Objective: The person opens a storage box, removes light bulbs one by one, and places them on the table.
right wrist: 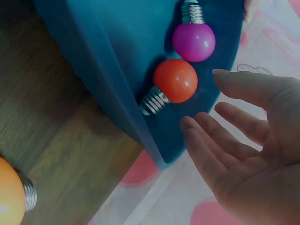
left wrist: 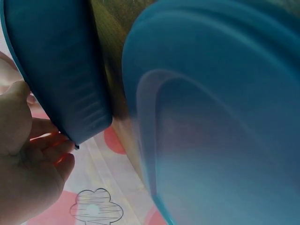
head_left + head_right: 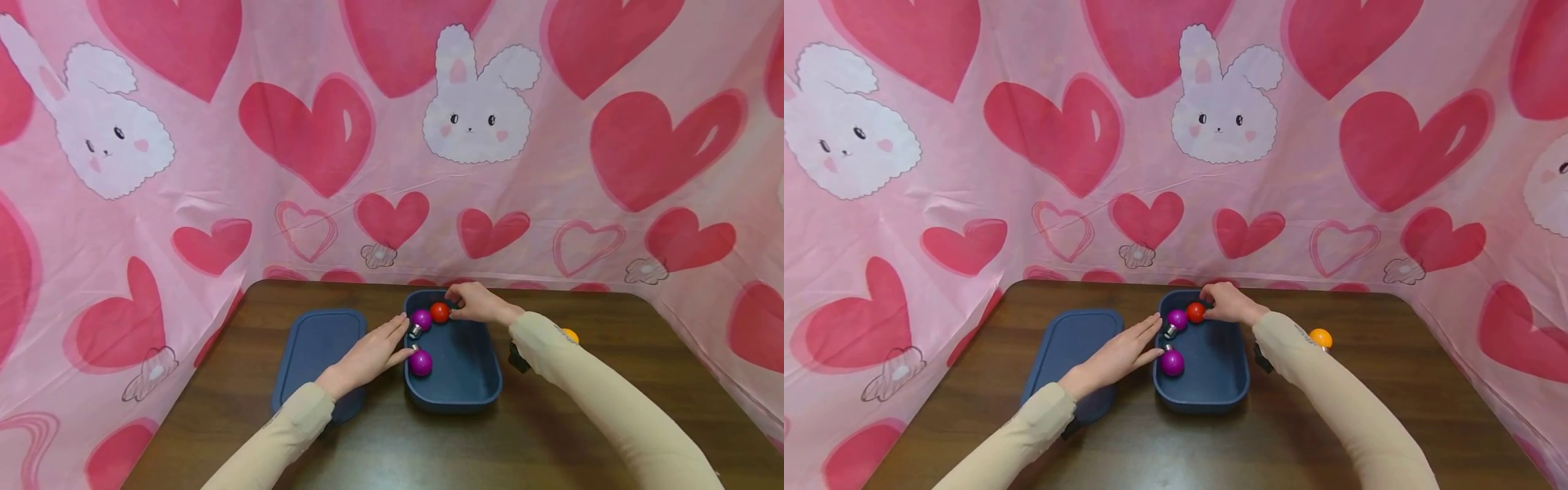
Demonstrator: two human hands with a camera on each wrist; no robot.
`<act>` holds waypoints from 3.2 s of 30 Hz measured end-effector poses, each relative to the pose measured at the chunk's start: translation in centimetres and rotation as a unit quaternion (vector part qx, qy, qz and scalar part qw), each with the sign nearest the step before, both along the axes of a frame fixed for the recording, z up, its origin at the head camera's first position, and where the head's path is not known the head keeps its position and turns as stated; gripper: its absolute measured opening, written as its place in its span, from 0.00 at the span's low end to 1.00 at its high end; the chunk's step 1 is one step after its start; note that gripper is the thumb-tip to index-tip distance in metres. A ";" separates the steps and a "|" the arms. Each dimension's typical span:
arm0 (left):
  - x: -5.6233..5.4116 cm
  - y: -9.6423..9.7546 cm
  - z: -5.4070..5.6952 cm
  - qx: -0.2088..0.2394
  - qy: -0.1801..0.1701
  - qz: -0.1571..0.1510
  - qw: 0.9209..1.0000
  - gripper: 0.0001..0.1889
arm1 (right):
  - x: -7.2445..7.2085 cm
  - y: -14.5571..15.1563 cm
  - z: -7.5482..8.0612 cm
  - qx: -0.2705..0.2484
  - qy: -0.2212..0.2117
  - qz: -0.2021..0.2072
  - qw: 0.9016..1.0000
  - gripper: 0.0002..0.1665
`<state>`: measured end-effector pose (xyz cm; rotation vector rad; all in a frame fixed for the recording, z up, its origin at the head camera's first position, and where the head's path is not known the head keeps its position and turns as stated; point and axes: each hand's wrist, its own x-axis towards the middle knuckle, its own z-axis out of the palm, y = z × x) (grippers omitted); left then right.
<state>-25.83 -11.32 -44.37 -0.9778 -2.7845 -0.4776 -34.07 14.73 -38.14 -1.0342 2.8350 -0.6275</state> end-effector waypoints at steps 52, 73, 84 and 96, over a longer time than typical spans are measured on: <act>0.0 -0.1 -0.1 -0.005 -0.014 0.006 1.000 0.35 | -0.9 -2.1 -1.5 0.128 -0.109 -0.033 0.985 0.28; -0.2 -0.1 -0.1 -0.007 -0.012 0.004 1.000 0.35 | 0.8 0.2 1.0 0.061 -0.048 0.011 0.997 0.21; -0.1 0.1 0.1 -0.011 0.013 -0.003 1.000 0.34 | 1.2 2.6 2.7 0.042 -0.033 0.000 0.999 0.20; 0.2 0.2 0.2 -0.002 -0.031 0.010 0.999 0.35 | 2.1 5.9 3.5 0.016 -0.008 -0.039 0.999 0.18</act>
